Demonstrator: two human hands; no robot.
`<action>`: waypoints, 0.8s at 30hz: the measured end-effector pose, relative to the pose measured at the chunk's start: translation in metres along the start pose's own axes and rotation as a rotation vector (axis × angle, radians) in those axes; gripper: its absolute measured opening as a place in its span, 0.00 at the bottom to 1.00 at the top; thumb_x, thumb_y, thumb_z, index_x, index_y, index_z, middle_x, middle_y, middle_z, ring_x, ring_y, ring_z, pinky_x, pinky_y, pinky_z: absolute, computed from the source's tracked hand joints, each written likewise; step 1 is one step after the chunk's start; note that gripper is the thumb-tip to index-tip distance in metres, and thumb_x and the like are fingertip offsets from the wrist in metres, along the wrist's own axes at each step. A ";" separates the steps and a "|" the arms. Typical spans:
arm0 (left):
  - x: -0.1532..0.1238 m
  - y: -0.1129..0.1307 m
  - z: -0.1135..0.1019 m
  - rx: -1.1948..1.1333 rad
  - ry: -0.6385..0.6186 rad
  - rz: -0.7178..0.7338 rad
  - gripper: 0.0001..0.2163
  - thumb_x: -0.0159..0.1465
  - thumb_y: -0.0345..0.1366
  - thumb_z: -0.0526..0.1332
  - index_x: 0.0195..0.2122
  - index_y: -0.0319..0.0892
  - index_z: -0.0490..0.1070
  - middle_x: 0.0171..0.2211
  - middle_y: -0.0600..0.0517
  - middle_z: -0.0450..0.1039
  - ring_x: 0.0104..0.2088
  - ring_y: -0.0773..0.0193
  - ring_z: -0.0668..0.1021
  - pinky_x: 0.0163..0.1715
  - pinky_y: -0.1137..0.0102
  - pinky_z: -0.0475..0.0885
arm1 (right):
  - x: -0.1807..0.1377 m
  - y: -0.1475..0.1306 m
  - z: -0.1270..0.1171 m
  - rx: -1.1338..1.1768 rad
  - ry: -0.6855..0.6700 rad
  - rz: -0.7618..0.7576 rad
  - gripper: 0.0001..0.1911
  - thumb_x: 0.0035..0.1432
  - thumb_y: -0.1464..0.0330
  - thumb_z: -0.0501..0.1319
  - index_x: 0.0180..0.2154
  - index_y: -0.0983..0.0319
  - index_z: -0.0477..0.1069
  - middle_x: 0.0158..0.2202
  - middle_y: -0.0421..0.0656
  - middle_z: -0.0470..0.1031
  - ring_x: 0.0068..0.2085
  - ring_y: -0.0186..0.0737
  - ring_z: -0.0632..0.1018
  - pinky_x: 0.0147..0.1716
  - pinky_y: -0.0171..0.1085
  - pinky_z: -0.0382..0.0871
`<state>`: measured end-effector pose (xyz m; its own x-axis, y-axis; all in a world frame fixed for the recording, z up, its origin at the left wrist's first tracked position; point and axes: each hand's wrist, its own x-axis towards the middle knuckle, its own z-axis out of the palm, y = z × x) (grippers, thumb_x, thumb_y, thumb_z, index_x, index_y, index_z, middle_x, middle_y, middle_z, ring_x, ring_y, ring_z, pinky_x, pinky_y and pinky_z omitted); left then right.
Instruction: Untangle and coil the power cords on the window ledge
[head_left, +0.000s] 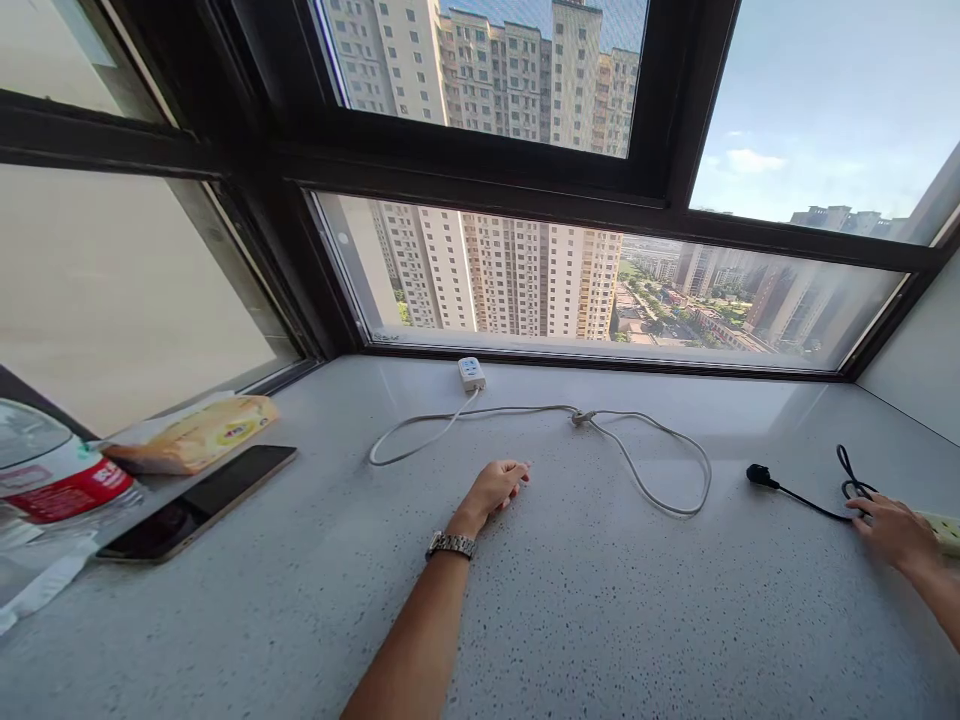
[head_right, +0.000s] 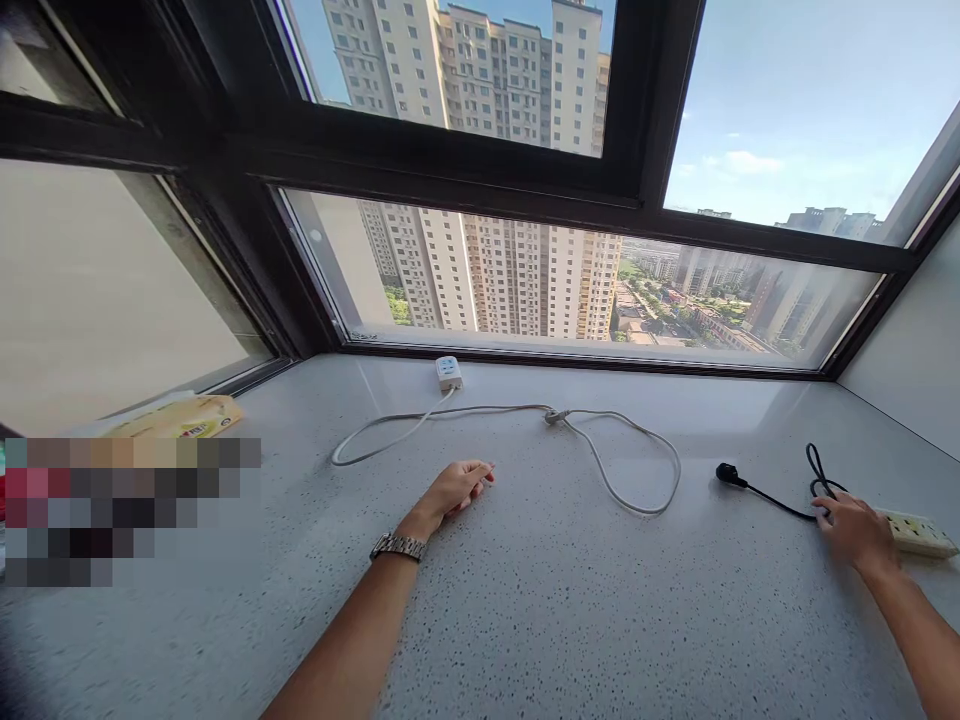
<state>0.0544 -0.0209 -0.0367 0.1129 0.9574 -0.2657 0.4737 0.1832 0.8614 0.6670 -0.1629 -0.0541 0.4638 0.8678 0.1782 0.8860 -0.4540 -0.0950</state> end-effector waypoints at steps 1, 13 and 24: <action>0.000 0.000 0.000 0.000 0.002 0.001 0.19 0.54 0.53 0.53 0.28 0.39 0.65 0.16 0.60 0.58 0.11 0.75 0.56 0.12 0.75 0.47 | 0.000 0.001 0.002 -0.017 0.040 0.076 0.20 0.44 0.63 0.54 0.37 0.61 0.78 0.49 0.58 0.72 0.52 0.61 0.70 0.43 0.52 0.63; -0.013 0.002 0.002 0.051 -0.004 0.032 0.19 0.54 0.55 0.53 0.26 0.41 0.64 0.15 0.61 0.50 0.15 0.73 0.51 0.16 0.75 0.47 | -0.057 -0.192 0.007 0.479 0.183 -0.111 0.30 0.59 0.50 0.42 0.20 0.60 0.70 0.36 0.51 0.77 0.43 0.51 0.74 0.40 0.44 0.67; -0.064 -0.017 0.024 0.317 -0.054 0.196 0.18 0.54 0.52 0.54 0.23 0.40 0.67 0.17 0.57 0.57 0.20 0.68 0.61 0.22 0.72 0.51 | -0.071 -0.322 0.009 0.386 0.201 -0.082 0.28 0.60 0.54 0.49 0.54 0.66 0.64 0.54 0.56 0.66 0.55 0.57 0.65 0.48 0.53 0.60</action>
<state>0.0599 -0.0911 -0.0448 0.2697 0.9529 -0.1387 0.6844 -0.0884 0.7237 0.3491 -0.0768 -0.0455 0.4166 0.8241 0.3837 0.8722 -0.2434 -0.4243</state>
